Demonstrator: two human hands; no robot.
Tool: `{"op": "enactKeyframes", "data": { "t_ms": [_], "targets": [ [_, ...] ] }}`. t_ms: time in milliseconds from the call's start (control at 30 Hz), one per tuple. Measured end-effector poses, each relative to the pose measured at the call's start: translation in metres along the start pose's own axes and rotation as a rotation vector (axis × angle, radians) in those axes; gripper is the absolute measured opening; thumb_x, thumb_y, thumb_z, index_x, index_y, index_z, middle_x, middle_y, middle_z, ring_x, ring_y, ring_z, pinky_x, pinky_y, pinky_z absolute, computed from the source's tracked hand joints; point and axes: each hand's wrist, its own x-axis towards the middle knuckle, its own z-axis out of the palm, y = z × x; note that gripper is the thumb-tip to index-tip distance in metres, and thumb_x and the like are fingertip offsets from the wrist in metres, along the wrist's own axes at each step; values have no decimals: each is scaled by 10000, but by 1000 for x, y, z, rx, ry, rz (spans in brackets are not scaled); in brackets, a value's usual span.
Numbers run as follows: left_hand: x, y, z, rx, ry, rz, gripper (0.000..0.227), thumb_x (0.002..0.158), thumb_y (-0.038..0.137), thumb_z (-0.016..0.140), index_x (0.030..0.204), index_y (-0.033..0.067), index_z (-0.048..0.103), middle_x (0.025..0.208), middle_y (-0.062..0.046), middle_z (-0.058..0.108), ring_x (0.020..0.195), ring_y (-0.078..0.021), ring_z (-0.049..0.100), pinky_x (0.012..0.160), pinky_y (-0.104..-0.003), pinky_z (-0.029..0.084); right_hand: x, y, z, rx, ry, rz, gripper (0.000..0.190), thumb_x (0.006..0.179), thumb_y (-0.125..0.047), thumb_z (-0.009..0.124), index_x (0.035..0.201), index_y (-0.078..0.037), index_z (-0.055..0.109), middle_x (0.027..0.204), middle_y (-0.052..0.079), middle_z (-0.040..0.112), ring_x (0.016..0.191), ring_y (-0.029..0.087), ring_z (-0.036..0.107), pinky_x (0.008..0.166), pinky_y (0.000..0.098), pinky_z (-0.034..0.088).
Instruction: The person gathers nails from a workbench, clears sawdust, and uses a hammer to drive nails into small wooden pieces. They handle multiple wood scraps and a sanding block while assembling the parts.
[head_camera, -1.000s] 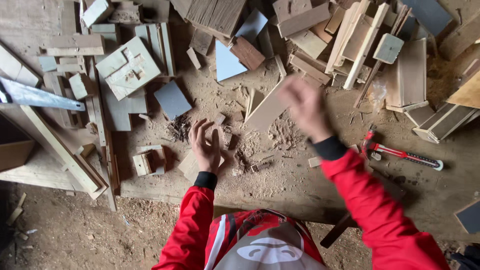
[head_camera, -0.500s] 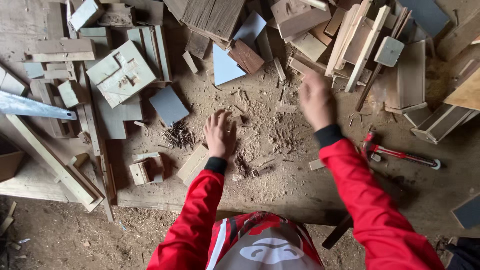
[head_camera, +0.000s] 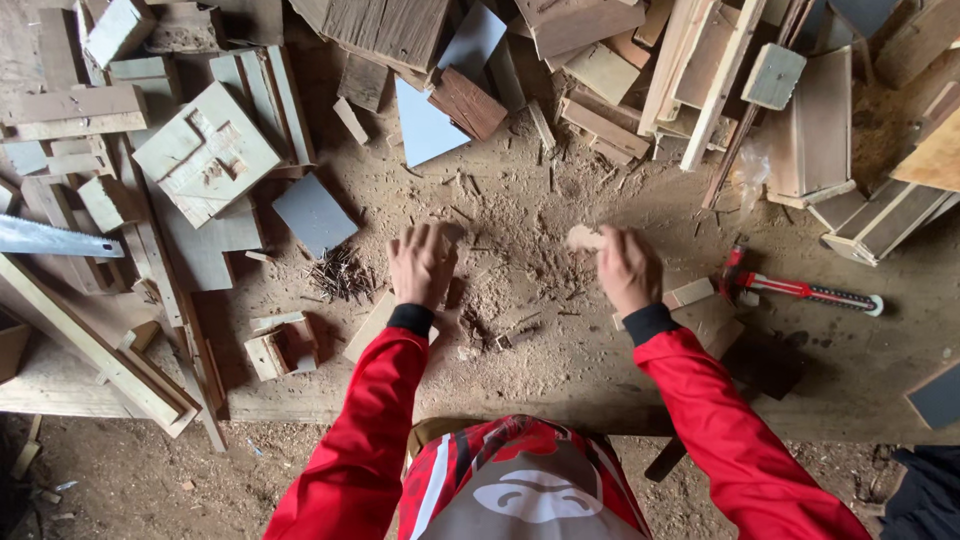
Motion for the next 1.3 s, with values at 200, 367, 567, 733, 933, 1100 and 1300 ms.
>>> {"op": "enactKeyframes", "data": {
  "t_ms": [200, 367, 567, 733, 933, 1100, 1300],
  "targets": [
    [34, -7, -35, -128, 88, -227, 348, 857, 254, 776, 1181, 146, 709, 1067, -45, 723, 1016, -233, 630, 971, -481, 423, 20, 1, -54, 134, 157, 234, 160, 941, 56, 619, 1061, -51, 621, 1016, 129, 670, 953, 343, 660, 830, 428, 533],
    [41, 5, -59, -181, 83, -294, 290, 963, 174, 694, 1250, 131, 694, 1216, -77, 715, 1111, -260, 644, 975, -457, 439, 27, -23, -86, 145, 211, 180, 198, 904, 56, 601, 1085, -22, 622, 1106, 157, 656, 1027, 380, 640, 871, 436, 523],
    [41, 33, -74, -315, 508, -100, 447, 972, -132, 551, 1401, -14, 599, 1401, -256, 584, 1314, -345, 563, 1125, -463, 465, 21, -32, -102, 191, 343, 255, 213, 924, 58, 591, 1109, -42, 628, 1131, 134, 663, 1062, 350, 649, 884, 405, 539],
    [35, 93, -57, -343, 133, -31, 322, 983, -56, 630, 1232, 135, 700, 1270, -73, 714, 1051, -207, 722, 913, -335, 602, 7, -20, -104, 243, 346, 326, 230, 925, 45, 605, 1126, -53, 659, 1109, 137, 668, 994, 328, 663, 830, 387, 541],
    [40, 205, -28, -575, -196, 341, 303, 948, 48, 644, 1242, 113, 675, 1276, -100, 671, 1142, -332, 668, 931, -412, 567, -5, 0, -114, 300, 367, 438, 203, 940, 39, 612, 1109, -54, 674, 1033, 128, 675, 898, 290, 659, 787, 368, 539],
    [47, 278, -23, -530, -274, 509, 473, 891, 77, 649, 1363, 76, 606, 1394, -172, 588, 1230, -405, 571, 1011, -487, 492, -26, 20, -140, 406, 429, 424, 190, 966, 55, 592, 1117, -33, 665, 1057, 133, 677, 925, 288, 668, 773, 344, 548],
    [28, 325, -39, -582, -239, 498, 392, 984, 24, 536, 1359, 109, 614, 1398, -140, 630, 1263, -345, 627, 1045, -436, 529, -62, 32, -149, 467, 545, 425, 242, 947, 41, 589, 1166, -31, 663, 1119, 135, 701, 1000, 265, 714, 833, 345, 577]
  ]
}}
